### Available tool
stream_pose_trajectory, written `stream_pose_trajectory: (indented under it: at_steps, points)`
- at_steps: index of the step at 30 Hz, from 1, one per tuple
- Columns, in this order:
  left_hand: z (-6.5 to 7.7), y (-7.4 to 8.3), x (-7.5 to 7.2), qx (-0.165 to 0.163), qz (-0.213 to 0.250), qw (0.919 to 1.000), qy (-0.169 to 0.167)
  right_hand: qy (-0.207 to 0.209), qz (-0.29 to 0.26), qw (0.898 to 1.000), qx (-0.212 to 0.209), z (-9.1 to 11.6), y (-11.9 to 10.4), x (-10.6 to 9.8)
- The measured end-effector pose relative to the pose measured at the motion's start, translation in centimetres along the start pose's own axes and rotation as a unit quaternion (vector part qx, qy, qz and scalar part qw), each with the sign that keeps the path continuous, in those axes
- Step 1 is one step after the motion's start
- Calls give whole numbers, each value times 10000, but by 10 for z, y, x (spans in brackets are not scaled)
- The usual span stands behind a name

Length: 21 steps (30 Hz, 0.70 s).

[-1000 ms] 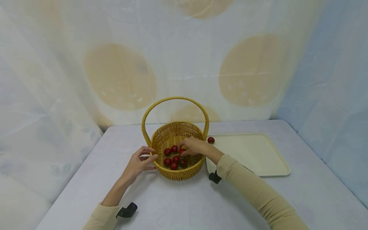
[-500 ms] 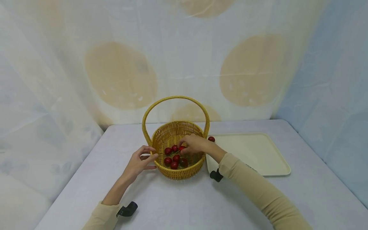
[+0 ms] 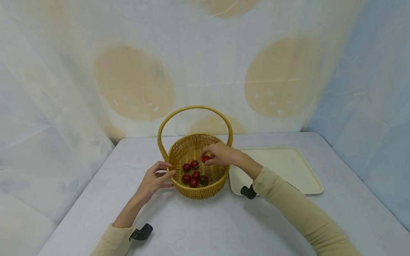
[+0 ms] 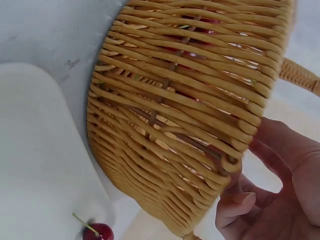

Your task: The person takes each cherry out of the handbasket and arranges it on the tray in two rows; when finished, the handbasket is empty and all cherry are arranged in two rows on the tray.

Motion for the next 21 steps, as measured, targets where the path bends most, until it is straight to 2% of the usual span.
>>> stream_pose_trajectory:
  at_steps: [11, 21]
  points:
    - [1, -3, 0, -9, 19, 10000, -7, 161, 257, 9993, -216, 24, -10, -7]
    - [1, -3, 0, -18, 39, 10000, 4, 367, 88, 9989, -287, 47, -5, -11]
Point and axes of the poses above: each hand's wrist, its own z-axis away from the middle knuckle, its own x-axis out of the palm, y = z × x, the point moved 3 cm from there along -z, towards the middle knuckle, and after that the axes turned 11 degrees about -y, right-handed, at the moved point
